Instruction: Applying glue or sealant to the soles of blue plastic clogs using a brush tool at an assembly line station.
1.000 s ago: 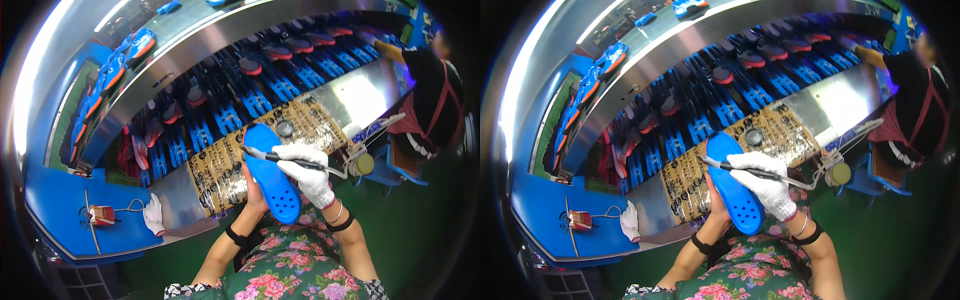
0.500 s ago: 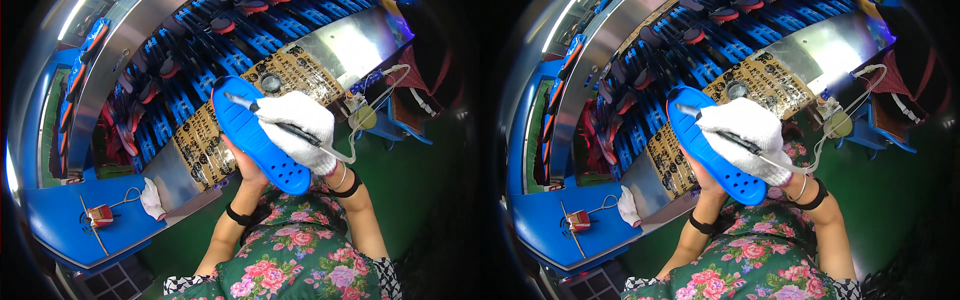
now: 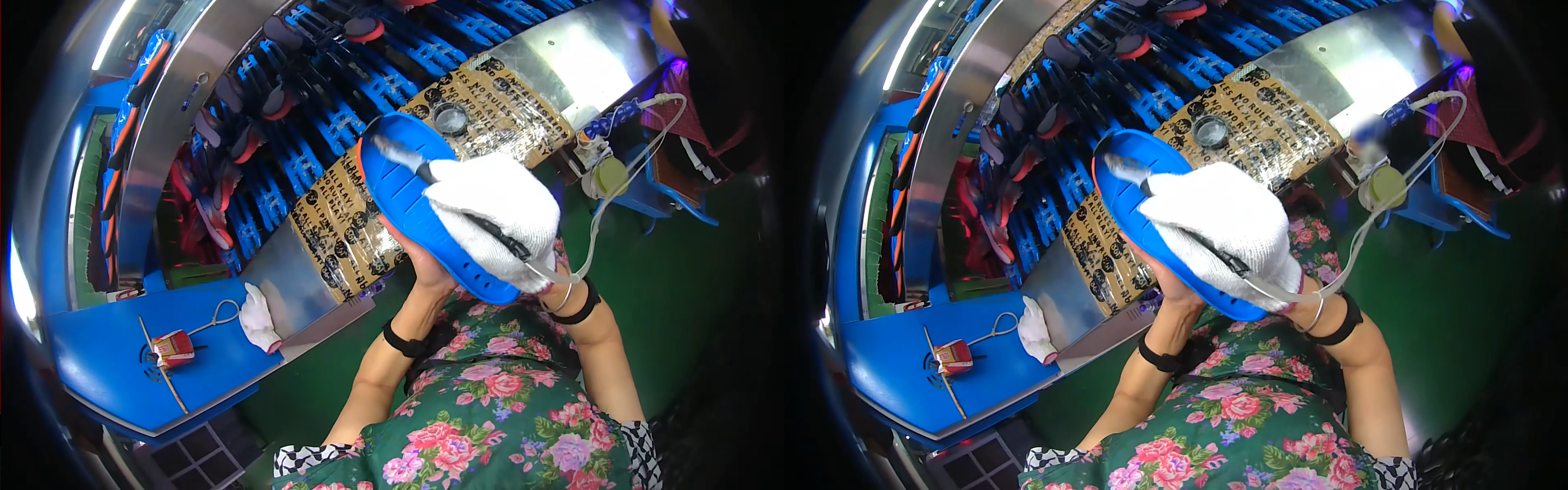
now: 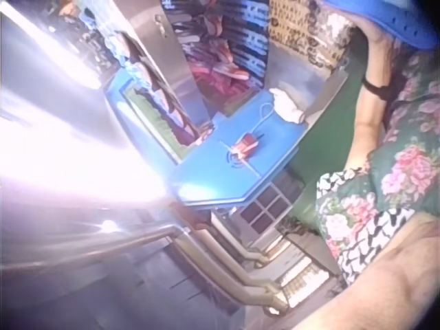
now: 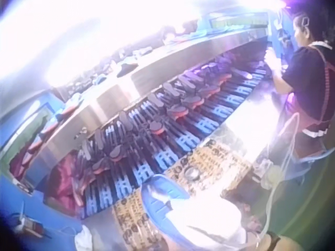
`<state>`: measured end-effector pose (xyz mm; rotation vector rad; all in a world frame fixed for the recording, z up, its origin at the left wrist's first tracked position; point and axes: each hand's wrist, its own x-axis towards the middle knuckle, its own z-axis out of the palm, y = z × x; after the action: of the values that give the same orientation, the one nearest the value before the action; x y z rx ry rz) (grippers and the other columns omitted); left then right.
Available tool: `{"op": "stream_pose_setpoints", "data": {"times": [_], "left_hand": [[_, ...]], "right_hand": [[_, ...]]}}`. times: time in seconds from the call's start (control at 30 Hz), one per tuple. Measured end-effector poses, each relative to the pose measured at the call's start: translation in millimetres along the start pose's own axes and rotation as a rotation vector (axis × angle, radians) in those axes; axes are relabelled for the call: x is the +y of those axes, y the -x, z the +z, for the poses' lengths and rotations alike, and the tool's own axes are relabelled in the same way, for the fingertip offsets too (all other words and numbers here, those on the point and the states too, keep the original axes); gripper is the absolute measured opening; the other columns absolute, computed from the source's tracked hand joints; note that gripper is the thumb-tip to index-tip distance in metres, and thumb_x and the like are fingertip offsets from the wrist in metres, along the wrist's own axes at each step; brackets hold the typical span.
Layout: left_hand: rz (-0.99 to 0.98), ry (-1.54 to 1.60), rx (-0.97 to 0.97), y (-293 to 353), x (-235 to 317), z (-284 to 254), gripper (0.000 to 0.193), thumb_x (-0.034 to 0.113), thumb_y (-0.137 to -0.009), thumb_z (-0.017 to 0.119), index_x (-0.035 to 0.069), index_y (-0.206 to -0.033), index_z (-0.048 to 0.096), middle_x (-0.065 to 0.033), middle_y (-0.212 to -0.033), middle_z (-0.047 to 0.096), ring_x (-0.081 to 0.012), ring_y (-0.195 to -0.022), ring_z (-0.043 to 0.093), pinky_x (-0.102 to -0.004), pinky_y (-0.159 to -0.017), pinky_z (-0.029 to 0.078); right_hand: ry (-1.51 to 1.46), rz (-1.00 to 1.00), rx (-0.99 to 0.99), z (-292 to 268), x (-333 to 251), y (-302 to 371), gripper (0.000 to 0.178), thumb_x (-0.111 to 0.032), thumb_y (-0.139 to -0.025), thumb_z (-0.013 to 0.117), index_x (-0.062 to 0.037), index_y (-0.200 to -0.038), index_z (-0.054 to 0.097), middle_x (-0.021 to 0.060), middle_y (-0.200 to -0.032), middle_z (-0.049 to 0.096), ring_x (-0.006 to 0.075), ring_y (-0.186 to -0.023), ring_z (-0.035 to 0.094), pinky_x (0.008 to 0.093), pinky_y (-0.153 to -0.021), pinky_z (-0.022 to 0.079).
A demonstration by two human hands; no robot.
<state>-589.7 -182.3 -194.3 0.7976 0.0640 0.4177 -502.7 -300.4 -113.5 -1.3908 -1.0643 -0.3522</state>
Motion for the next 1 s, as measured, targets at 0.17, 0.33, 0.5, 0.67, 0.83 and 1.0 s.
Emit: {"op": "stream_pose_setpoints", "data": {"times": [0.17,0.33,0.5,0.67,0.83,1.0], "left_hand": [[-0.141,-0.091,0.129,3,2,-18,0.093,0.082,-0.094,0.022,0.018,-0.161,0.024,-0.0084,-0.16,0.038,-0.0291,-0.145,0.039,-0.0466,-0.123,0.027],[-0.057,-0.133,0.127,1,4,-17,0.09,0.08,-0.097,0.025,0.017,-0.161,0.025,-0.0084,-0.159,0.039,-0.0282,-0.145,0.038,-0.0438,-0.124,0.025],[-0.225,-0.151,0.158,11,-3,-65,0.105,0.092,-0.085,0.027,0.017,-0.159,0.027,-0.0094,-0.154,0.044,-0.0305,-0.138,0.047,-0.0484,-0.116,0.039],[-0.19,0.048,0.217,3,8,-41,0.103,0.09,-0.087,0.03,0.015,-0.158,0.028,-0.0093,-0.151,0.046,-0.0297,-0.132,0.05,-0.0494,-0.113,0.042],[-0.274,0.072,0.367,8,12,-68,0.105,0.092,-0.085,0.03,0.012,-0.153,0.035,-0.0126,-0.139,0.056,-0.0302,-0.119,0.061,-0.0479,-0.101,0.052],[-0.183,0.135,0.154,-2,21,-53,0.107,0.094,-0.082,0.032,0.01,-0.149,0.039,-0.0155,-0.13,0.062,-0.0303,-0.11,0.065,-0.0463,-0.094,0.056]], "right_hand": [[0.115,-0.253,-0.062,25,2,15,0.032,-0.004,-0.077,0.077,-0.0064,-0.109,0.076,0.011,-0.104,0.075,0.0261,-0.09,0.071,0.0368,-0.077,0.059],[-0.096,-0.035,-0.027,2,11,5,0.023,-0.006,-0.081,0.076,-0.0054,-0.104,0.077,0.0151,-0.107,0.076,0.0304,-0.093,0.073,0.0407,-0.084,0.056],[-0.018,-0.206,-0.095,23,9,25,0.029,-0.006,-0.079,0.076,-0.0085,-0.108,0.077,0.0111,-0.104,0.075,0.0266,-0.091,0.072,0.038,-0.078,0.058],[-0.133,0.003,-0.107,-1,16,18,0.022,-0.01,-0.081,0.077,-0.0087,-0.103,0.079,0.0123,-0.11,0.076,0.0282,-0.096,0.073,0.0384,-0.083,0.057],[-0.072,-0.165,-0.121,25,7,34,0.028,-0.008,-0.08,0.076,-0.0102,-0.107,0.076,0.0103,-0.105,0.075,0.0273,-0.09,0.072,0.0381,-0.079,0.059],[-0.194,0.041,-0.091,3,17,31,0.023,-0.009,-0.083,0.076,-0.0076,-0.106,0.078,0.0109,-0.106,0.076,0.0289,-0.093,0.072,0.0379,-0.084,0.057]]}}
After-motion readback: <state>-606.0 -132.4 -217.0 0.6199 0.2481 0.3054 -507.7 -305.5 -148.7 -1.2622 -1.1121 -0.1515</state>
